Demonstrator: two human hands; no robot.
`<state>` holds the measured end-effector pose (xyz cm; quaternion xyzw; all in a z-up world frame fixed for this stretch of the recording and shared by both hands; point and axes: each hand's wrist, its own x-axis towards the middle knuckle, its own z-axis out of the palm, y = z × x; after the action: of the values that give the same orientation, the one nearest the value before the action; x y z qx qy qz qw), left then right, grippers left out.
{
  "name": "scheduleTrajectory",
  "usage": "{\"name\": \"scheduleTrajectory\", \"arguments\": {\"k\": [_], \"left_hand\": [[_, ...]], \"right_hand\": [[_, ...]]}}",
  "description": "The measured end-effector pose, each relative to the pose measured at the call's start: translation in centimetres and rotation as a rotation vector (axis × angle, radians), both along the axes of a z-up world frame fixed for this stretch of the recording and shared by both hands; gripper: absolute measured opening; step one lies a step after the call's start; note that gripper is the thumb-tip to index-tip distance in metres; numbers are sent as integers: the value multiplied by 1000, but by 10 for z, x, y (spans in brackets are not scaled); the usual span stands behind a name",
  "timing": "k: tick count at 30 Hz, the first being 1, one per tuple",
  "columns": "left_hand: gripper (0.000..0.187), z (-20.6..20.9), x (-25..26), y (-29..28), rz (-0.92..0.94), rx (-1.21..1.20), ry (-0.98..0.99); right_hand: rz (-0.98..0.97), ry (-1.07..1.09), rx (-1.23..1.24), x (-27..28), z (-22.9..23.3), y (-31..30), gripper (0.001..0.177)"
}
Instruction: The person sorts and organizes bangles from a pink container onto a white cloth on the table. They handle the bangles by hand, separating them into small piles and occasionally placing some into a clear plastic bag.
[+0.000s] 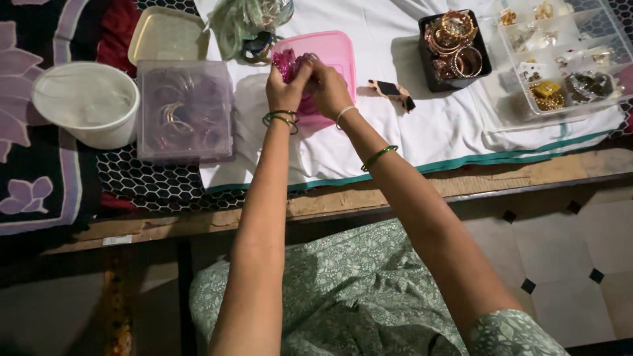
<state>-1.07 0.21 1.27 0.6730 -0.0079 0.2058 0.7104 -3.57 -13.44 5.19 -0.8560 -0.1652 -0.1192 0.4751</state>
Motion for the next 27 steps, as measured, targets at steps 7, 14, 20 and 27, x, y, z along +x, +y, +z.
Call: {"name": "scheduleTrajectory", "arguments": {"k": [7, 14, 20, 27], "left_hand": [[58, 4, 4, -8, 4, 97, -37], [47, -6, 2, -9, 14, -4, -79], [45, -5, -2, -10, 43, 40, -88], [58, 0, -10, -12, 127, 206, 0]], "right_hand": [[-80, -90, -37, 6, -17, -7, 30], [111, -472, -144, 1, 18, -32, 40], [138, -356, -152, -1, 16, -32, 34], [11, -344, -288, 5, -15, -23, 35]]}}
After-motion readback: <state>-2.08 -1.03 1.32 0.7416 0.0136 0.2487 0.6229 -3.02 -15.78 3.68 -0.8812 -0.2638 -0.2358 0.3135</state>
